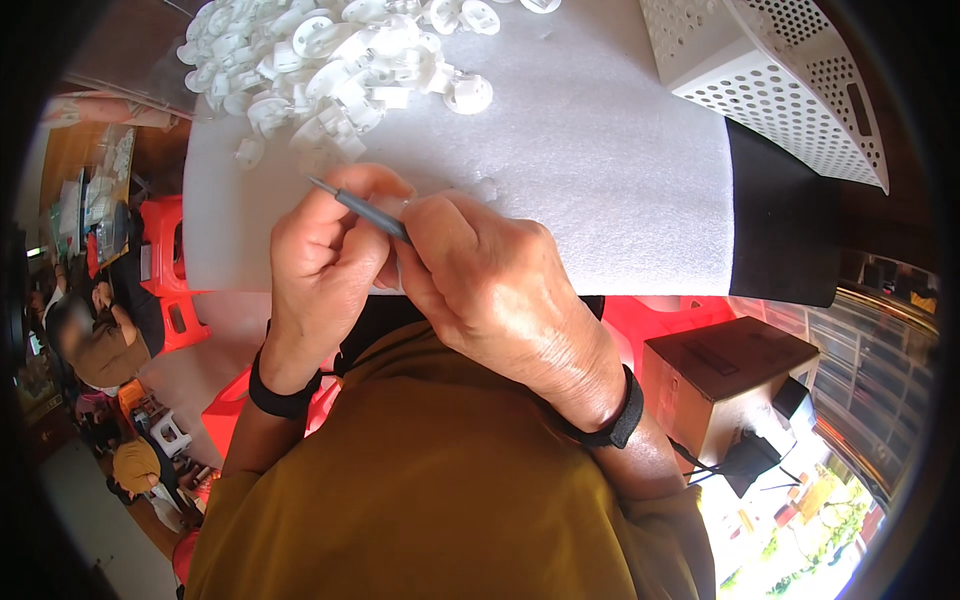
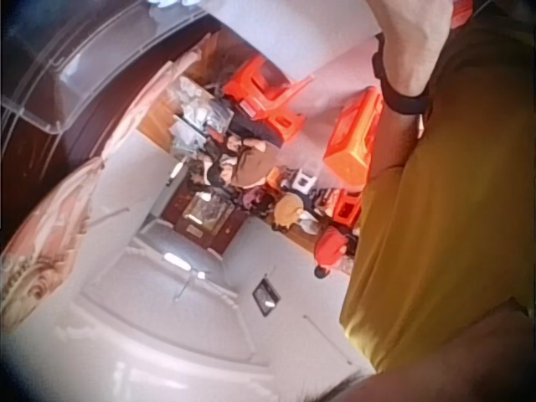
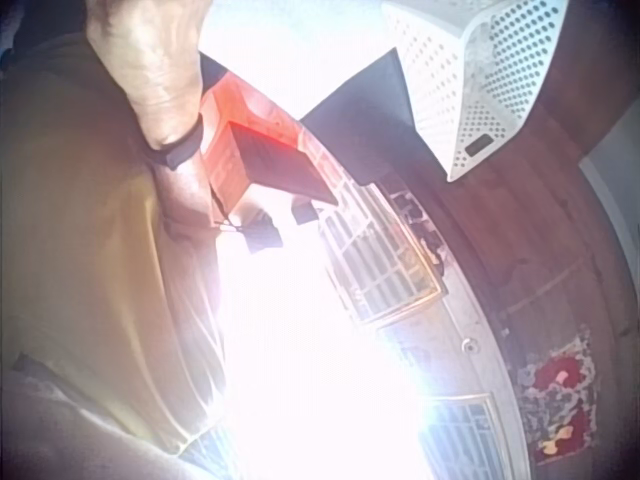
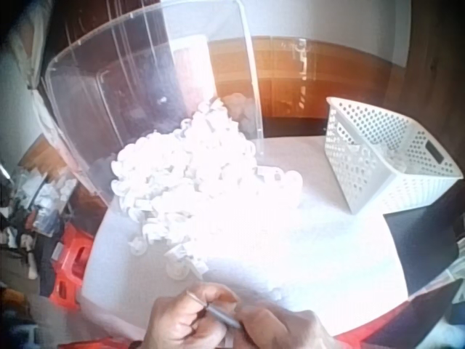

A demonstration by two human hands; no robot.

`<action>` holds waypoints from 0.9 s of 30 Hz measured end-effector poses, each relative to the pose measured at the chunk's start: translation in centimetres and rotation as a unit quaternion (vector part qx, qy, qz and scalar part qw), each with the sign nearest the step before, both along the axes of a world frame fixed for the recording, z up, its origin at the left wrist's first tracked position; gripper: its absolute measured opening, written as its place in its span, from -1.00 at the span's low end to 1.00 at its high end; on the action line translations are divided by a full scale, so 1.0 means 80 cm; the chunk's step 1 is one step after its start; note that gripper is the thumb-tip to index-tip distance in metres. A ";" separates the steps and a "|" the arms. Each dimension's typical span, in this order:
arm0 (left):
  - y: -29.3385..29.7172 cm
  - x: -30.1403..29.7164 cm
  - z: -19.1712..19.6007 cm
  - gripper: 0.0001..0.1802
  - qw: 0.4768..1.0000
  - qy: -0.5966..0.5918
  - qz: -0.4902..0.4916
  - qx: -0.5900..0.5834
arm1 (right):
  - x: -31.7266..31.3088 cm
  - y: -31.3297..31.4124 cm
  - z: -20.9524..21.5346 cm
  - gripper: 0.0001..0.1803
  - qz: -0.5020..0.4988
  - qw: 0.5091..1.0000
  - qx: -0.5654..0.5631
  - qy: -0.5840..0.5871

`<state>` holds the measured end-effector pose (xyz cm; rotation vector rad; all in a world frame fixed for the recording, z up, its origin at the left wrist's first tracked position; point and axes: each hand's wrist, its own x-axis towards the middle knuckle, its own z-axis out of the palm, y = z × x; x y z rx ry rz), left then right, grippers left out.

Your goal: The recorder is using a screwdriver to clean flash or debris from small white plastic shoe components.

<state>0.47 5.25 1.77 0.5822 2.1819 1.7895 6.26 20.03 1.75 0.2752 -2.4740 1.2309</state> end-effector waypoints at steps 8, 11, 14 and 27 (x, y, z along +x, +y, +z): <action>-0.010 -0.004 0.012 -0.78 0.999 -0.035 -0.035 0.017 | -0.003 0.002 0.011 -0.89 -0.014 0.994 -0.099 -0.040; -0.014 -0.012 0.010 -0.72 0.995 -0.013 -0.089 0.038 | -0.002 0.007 0.014 -0.91 -0.007 0.979 -0.177 -0.099; -0.018 -0.013 0.013 -0.67 0.989 -0.043 -0.112 0.084 | -0.002 0.010 0.027 -0.92 -0.005 0.927 -0.301 -0.223; -0.014 -0.018 0.010 -0.63 0.987 -0.087 -0.079 0.107 | 0.004 0.026 0.037 -0.84 -0.038 0.926 -0.292 -0.234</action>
